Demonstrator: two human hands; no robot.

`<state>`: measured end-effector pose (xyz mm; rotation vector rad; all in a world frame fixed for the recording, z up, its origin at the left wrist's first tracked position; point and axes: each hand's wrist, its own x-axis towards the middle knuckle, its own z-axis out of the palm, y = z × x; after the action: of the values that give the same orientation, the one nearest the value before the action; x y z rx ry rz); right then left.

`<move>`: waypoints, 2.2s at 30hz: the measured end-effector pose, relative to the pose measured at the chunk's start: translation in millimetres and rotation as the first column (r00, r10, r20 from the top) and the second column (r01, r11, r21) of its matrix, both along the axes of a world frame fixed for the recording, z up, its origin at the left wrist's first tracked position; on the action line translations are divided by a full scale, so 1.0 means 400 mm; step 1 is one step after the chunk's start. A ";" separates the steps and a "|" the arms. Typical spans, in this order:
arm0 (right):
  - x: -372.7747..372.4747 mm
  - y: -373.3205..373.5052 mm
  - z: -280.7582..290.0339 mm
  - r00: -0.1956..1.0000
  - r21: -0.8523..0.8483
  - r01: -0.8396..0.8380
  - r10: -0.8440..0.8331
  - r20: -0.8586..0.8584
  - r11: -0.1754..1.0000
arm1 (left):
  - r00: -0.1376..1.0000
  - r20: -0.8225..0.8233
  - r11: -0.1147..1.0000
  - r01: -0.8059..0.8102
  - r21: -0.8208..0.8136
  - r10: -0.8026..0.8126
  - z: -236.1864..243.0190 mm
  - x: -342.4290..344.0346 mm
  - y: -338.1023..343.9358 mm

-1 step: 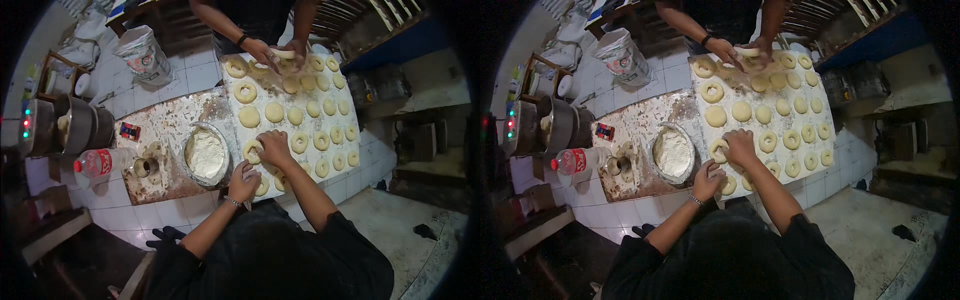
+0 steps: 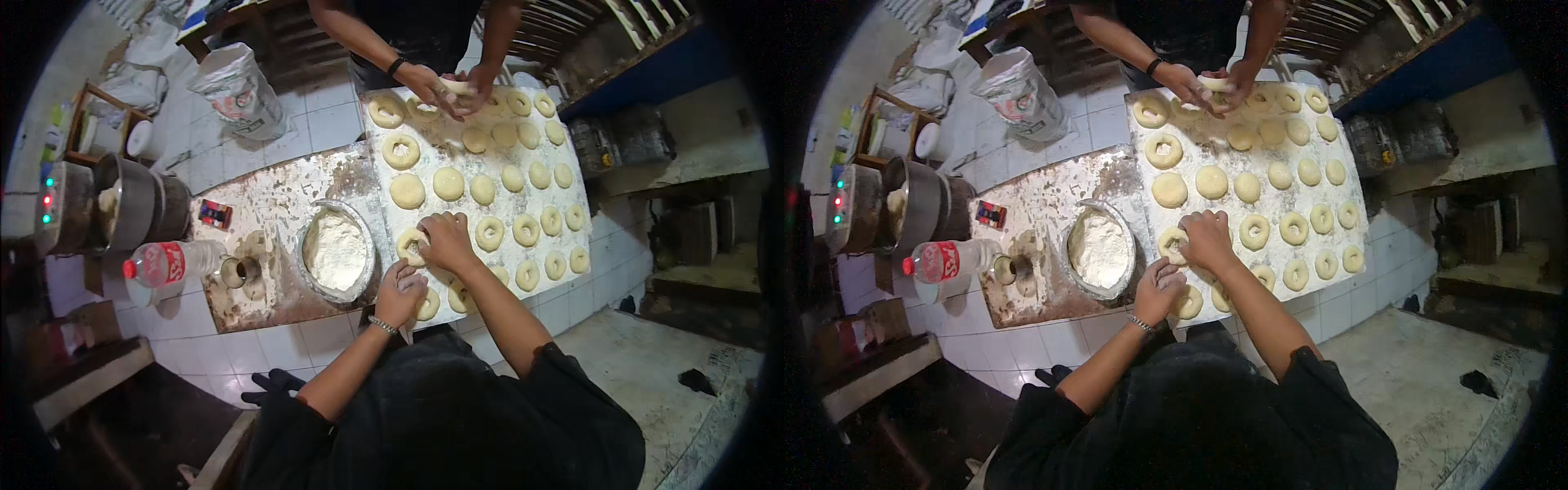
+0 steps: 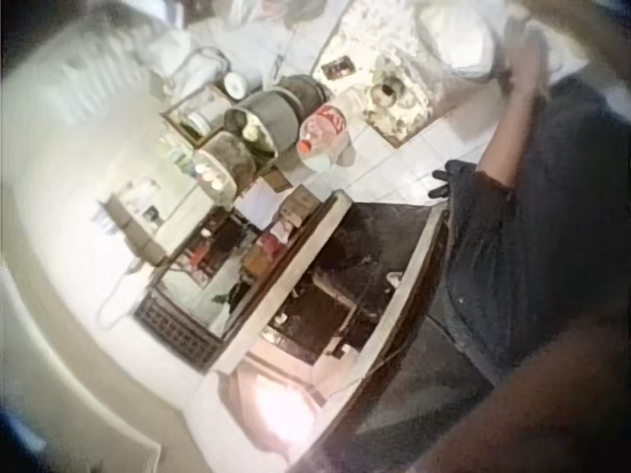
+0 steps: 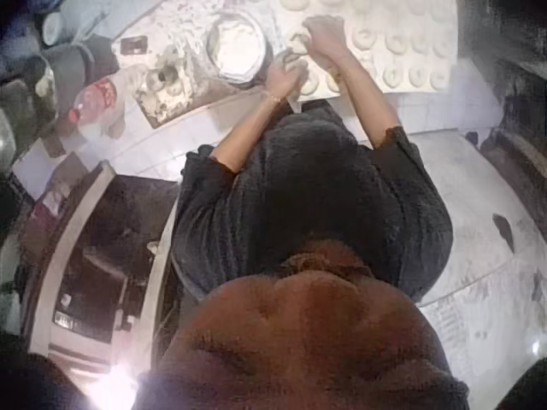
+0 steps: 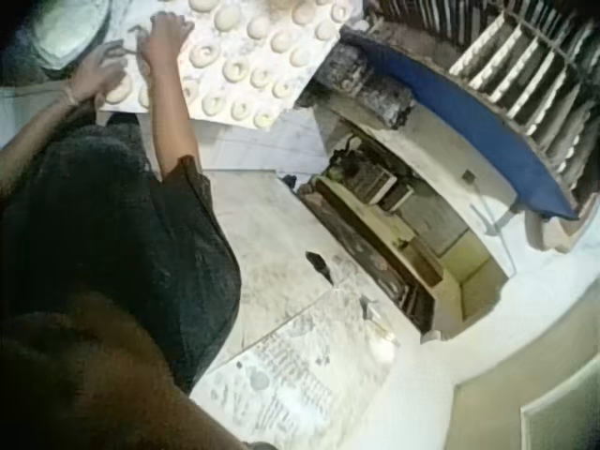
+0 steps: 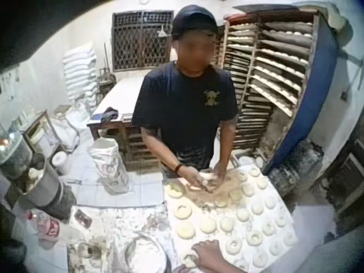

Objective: The person shapes dough into donut rings on a table, then moves to a large industrial dough mixer, adding water from a bucket and checking the dough consistency by hand, before moving containers of prepared donuts.

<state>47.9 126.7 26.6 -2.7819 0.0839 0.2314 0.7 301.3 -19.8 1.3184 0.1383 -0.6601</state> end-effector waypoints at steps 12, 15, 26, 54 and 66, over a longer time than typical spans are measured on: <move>0.212 -0.093 -0.001 0.984 0.066 0.166 -0.161 -0.073 0.984 | 1.000 -0.019 0.962 0.010 0.271 -0.005 0.107 -0.120 0.069; 0.196 -0.024 0.031 0.991 0.038 0.116 -0.114 -0.065 0.992 | 0.997 0.078 0.966 -0.040 0.257 0.021 0.175 -0.103 0.081; -0.052 0.038 0.127 0.916 0.945 0.284 -0.338 -0.217 0.162 | 0.973 0.151 0.984 0.179 -0.011 -0.175 0.245 0.218 0.035; -0.153 0.218 0.152 0.874 0.789 0.243 -0.481 0.074 0.564 | 0.715 0.400 0.811 0.562 0.160 -0.574 0.175 0.244 0.068; -0.113 0.054 0.072 0.951 0.946 0.205 -0.178 -0.253 -0.252 | 0.948 -0.230 0.969 0.186 -0.163 -0.221 0.187 0.252 0.011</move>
<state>2.9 148.4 55.5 -0.9592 0.2290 0.1132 101.5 305.8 55.1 1.1203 0.1558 -0.9941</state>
